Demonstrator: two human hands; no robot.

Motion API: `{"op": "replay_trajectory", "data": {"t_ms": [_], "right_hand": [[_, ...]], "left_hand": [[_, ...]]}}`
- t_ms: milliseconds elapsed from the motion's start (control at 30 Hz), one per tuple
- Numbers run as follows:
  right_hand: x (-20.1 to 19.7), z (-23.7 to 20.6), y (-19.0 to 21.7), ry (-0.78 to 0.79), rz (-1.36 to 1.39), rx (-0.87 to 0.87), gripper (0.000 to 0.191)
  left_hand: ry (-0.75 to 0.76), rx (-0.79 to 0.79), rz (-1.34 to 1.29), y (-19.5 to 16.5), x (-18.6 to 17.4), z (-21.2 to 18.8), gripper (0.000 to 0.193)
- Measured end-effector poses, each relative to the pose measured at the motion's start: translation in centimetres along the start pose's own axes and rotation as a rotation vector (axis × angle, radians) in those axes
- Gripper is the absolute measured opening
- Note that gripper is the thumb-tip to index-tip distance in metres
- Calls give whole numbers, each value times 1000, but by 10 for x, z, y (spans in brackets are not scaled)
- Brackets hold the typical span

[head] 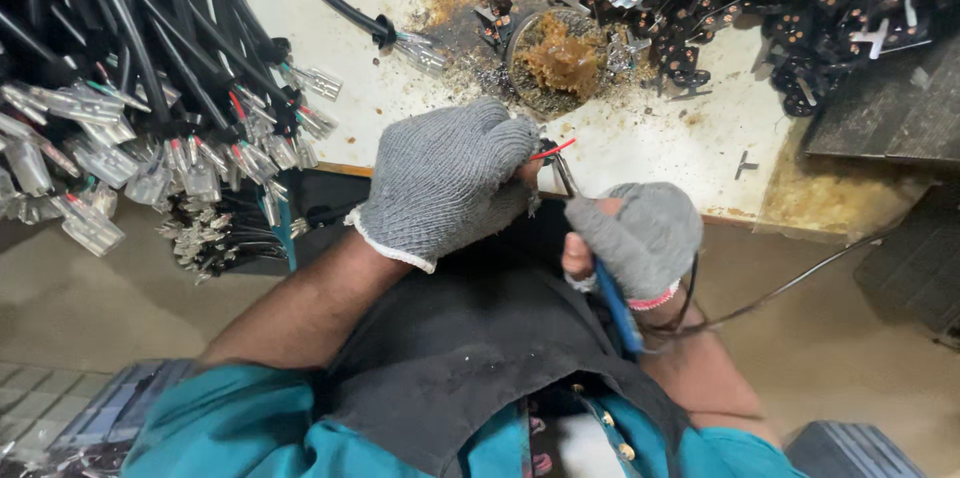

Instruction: The person solders wires to small lamp socket components at a workbench. They hold a socket in one gloved hand, dip wire ends into flux, position the wire against the terminal, and apply a soldering iron to join them, then set the finished piece aside and pick up the next one.

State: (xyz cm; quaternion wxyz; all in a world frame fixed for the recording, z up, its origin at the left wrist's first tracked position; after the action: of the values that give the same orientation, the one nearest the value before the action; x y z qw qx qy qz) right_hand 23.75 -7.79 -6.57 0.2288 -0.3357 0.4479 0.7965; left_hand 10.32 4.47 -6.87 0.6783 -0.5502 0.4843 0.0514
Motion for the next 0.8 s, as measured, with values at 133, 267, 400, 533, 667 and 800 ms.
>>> {"op": "replay_trajectory", "data": {"t_ms": [133,267,400,533,667,800], "right_hand": [[34,-45,-41,171,422,799,21],[29,-35,-33,73,419,594,9],[8,-8,-8,58,19,37,17],[7,0,5,38,-136,-136,32],[26,-34,-37,-64,525,703,8],[0,-8,1,-4,-7,28,20]], "left_hand": [[-5,11,8,-1,0,1,23],[1,13,-16,-1,-2,2,23],[19,11,-35,0,-1,2,22],[-11,21,-39,1,-2,0,21],[9,9,-17,2,1,-1,22],[-1,18,-34,1,-1,-1,21]]}}
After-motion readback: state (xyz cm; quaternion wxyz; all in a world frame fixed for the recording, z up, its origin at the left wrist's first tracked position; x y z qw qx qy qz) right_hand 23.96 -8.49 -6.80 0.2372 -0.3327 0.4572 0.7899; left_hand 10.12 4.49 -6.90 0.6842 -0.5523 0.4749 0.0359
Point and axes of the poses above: each hand's wrist, its own z-axis towards the middle knuckle, its own x-axis out of the palm, y = z × x, the point moved 8 cm from there along z, towards the middle knuckle, and after that the axes turned 14 degrees about -x, right-handed, at the moved point
